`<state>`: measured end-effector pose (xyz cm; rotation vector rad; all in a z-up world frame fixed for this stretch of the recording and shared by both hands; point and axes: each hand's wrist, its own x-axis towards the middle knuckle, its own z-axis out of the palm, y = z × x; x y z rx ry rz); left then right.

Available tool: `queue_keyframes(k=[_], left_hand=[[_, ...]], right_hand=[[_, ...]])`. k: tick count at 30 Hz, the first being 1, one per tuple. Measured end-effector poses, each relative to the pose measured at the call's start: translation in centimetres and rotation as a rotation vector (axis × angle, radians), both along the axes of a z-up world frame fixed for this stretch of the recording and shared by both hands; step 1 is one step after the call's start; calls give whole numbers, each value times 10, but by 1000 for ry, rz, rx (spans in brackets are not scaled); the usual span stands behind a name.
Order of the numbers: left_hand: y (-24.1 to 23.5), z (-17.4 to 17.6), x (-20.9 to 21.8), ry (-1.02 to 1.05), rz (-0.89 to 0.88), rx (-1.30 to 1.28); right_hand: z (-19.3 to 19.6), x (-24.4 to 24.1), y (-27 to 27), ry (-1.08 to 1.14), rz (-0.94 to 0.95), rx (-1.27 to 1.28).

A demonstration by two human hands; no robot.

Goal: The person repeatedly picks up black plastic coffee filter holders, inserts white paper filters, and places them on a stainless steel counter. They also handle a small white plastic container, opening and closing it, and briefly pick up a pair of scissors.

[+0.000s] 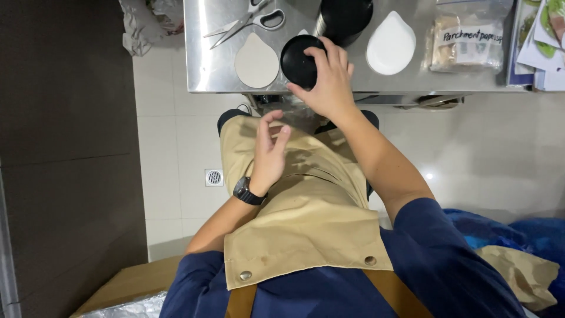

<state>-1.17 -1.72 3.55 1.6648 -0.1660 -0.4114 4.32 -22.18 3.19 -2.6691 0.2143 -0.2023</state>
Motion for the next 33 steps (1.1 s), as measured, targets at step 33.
queue_keyframes(k=[33], left_hand=[[-5,-23,3,379,-55,-330]], right_hand=[[-39,-70,-121,-405,-105,-90]])
